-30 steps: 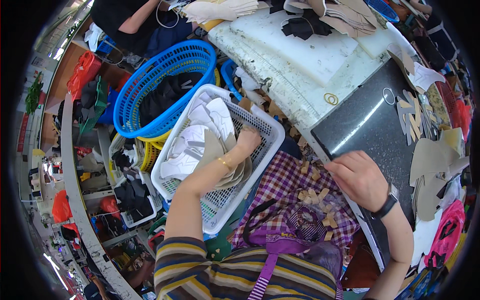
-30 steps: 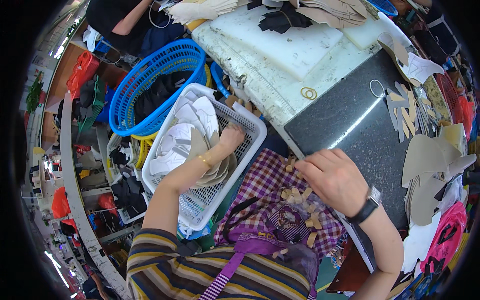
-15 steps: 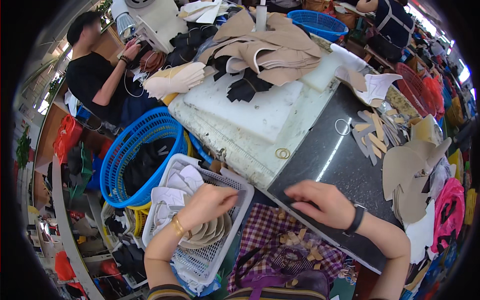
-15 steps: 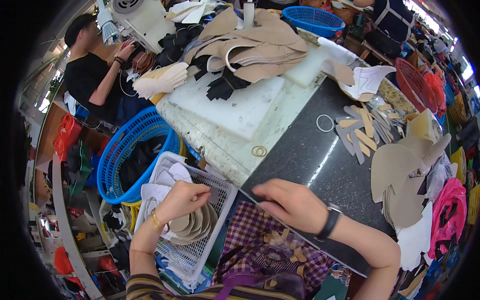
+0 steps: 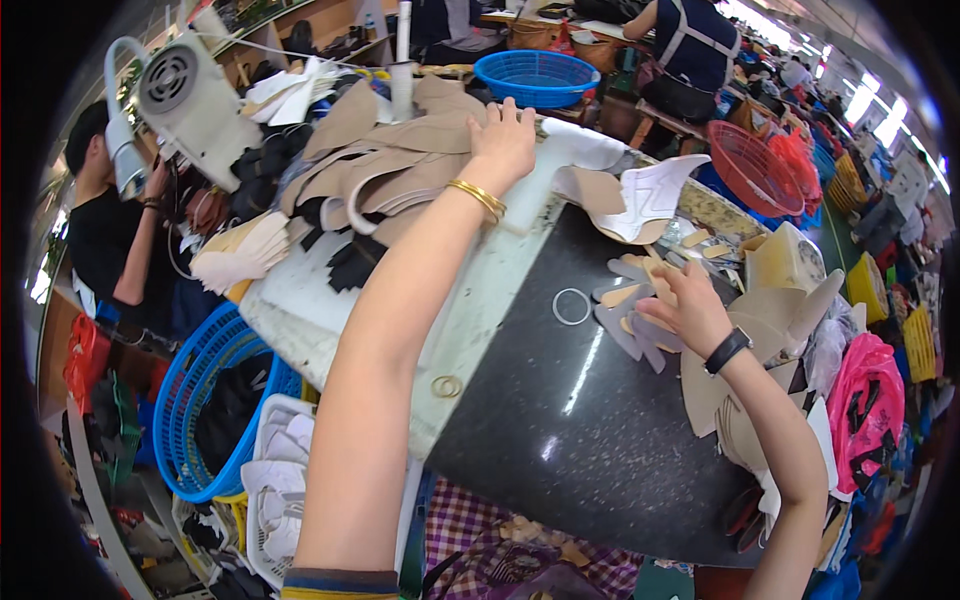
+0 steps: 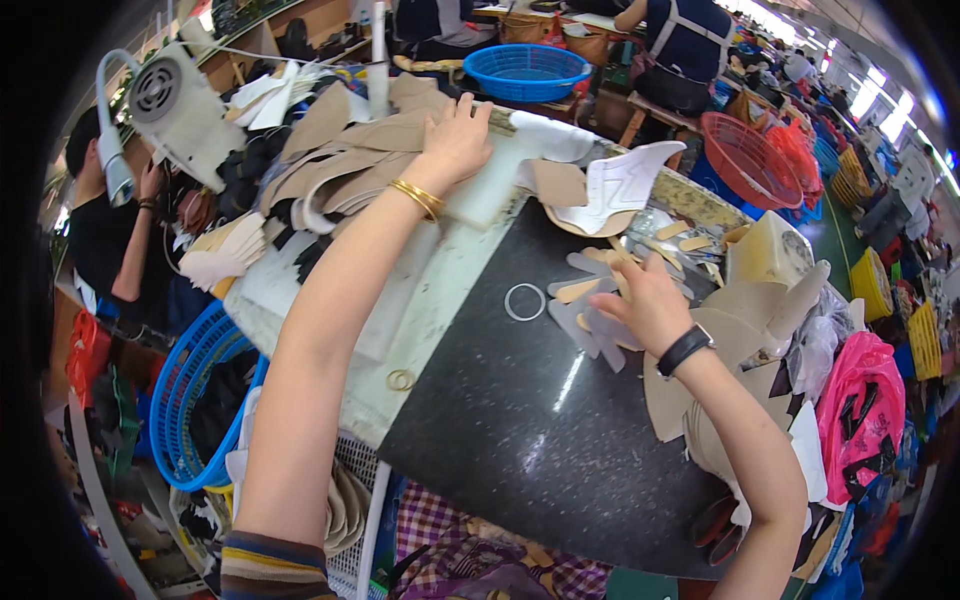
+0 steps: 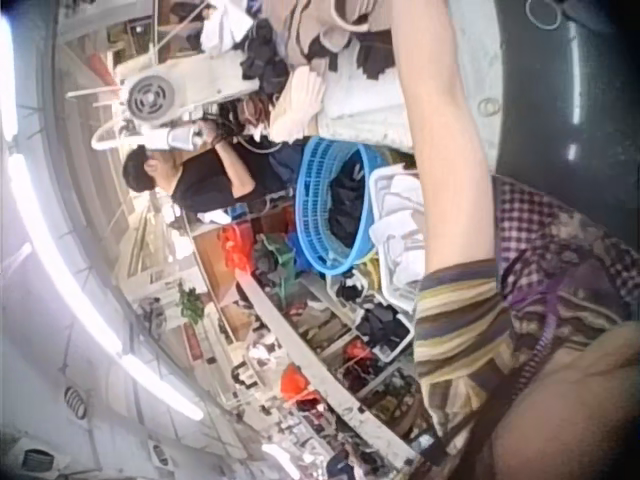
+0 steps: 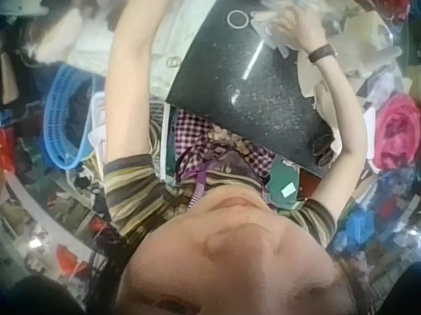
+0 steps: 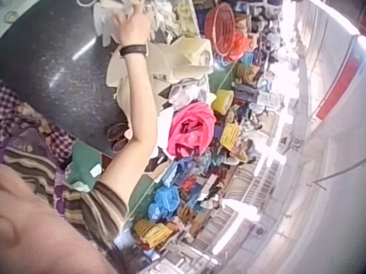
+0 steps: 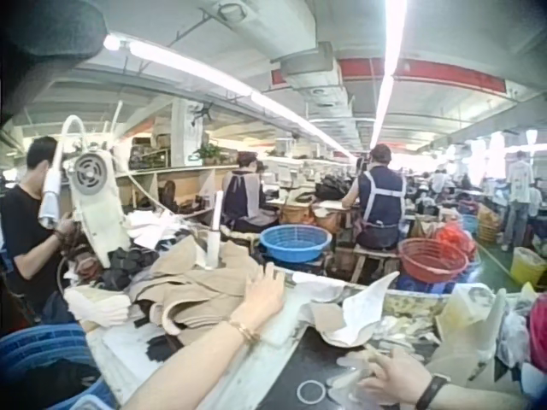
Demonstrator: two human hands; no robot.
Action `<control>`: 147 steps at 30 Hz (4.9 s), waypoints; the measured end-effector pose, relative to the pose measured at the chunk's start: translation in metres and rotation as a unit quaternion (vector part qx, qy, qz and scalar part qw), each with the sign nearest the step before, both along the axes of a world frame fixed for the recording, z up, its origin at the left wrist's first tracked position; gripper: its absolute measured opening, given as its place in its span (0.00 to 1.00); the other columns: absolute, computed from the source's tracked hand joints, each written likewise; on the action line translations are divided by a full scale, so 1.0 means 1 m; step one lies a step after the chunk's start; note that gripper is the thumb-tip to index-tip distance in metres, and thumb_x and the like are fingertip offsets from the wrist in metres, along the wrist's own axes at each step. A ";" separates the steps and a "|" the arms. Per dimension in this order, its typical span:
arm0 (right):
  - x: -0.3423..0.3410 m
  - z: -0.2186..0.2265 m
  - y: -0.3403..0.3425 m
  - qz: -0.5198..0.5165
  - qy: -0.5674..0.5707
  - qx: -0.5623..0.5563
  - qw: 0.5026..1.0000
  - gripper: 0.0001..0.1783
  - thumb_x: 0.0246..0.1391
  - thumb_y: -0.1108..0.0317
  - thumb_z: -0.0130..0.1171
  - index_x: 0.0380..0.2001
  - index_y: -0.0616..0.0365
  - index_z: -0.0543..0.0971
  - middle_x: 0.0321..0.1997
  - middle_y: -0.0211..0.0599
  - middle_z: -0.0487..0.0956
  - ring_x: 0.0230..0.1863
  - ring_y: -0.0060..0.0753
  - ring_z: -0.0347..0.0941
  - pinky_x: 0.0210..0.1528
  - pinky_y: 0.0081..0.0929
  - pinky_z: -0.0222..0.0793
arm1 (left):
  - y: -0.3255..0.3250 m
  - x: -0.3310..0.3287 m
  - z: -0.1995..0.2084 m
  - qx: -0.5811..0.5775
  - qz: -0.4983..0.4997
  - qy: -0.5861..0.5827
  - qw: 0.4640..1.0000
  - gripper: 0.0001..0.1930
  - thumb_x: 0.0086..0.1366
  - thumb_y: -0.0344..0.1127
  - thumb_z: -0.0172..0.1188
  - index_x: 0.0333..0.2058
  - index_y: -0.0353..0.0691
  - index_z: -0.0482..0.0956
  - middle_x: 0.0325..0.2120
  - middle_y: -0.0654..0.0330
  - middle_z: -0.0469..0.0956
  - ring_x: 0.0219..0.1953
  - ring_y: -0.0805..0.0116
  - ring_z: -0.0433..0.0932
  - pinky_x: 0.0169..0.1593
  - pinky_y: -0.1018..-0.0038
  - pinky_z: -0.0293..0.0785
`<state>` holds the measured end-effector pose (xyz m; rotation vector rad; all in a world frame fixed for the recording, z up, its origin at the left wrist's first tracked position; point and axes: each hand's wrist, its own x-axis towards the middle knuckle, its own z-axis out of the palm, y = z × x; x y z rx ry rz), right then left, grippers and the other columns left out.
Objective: The person assembles shoe upper parts by sticking reinforcement strips and lining pieces onto shoe upper panels by hand.
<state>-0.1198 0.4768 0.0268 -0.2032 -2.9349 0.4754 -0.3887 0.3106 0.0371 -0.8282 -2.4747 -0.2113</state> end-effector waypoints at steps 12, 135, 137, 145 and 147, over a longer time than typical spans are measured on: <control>-0.055 0.021 0.006 0.135 0.310 0.189 0.922 0.09 0.39 0.71 0.58 0.28 0.56 0.72 0.33 0.36 0.72 0.37 0.39 0.71 0.33 0.31 0.68 | 0.020 0.025 0.043 0.276 -0.278 -0.006 0.920 0.11 0.60 0.34 0.52 0.36 0.33 0.77 0.26 0.52 0.80 0.26 0.63 0.80 0.32 0.69 0.74; 0.049 -0.008 -0.018 0.111 -0.074 -0.136 0.982 0.10 0.45 0.72 0.61 0.31 0.62 0.74 0.28 0.40 0.77 0.32 0.37 0.76 0.35 0.31 0.71 | -0.121 0.341 -0.064 -0.127 -0.533 -0.129 0.826 0.34 0.53 0.52 0.60 0.58 0.52 0.62 0.62 0.57 0.56 0.64 0.49 0.56 0.59 0.39 0.50; 0.047 0.004 0.003 0.046 0.024 -0.384 0.922 0.05 0.53 0.72 0.55 0.32 0.63 0.74 0.28 0.34 0.77 0.31 0.23 0.76 0.33 0.20 0.73 | -0.117 0.343 -0.058 -0.116 -0.529 -0.152 0.827 0.33 0.54 0.50 0.61 0.58 0.51 0.63 0.62 0.57 0.57 0.63 0.49 0.56 0.60 0.41 0.50; 0.103 0.035 -0.045 0.004 0.092 -0.596 0.797 0.14 0.55 0.74 0.54 0.45 0.62 0.72 0.34 0.28 0.73 0.35 0.18 0.74 0.37 0.18 0.77 | -0.078 0.309 -0.016 0.288 -0.327 -0.396 0.808 0.05 0.60 0.30 0.57 0.33 0.36 0.76 0.28 0.59 0.79 0.30 0.66 0.77 0.31 0.72 0.70; 0.116 0.035 -0.052 -0.003 0.081 -0.597 0.798 0.14 0.55 0.75 0.54 0.45 0.62 0.72 0.36 0.28 0.72 0.36 0.18 0.73 0.37 0.19 0.77 | -0.073 0.311 -0.011 0.257 -0.338 -0.528 0.736 0.06 0.60 0.31 0.57 0.33 0.35 0.76 0.28 0.57 0.78 0.29 0.70 0.76 0.32 0.76 0.69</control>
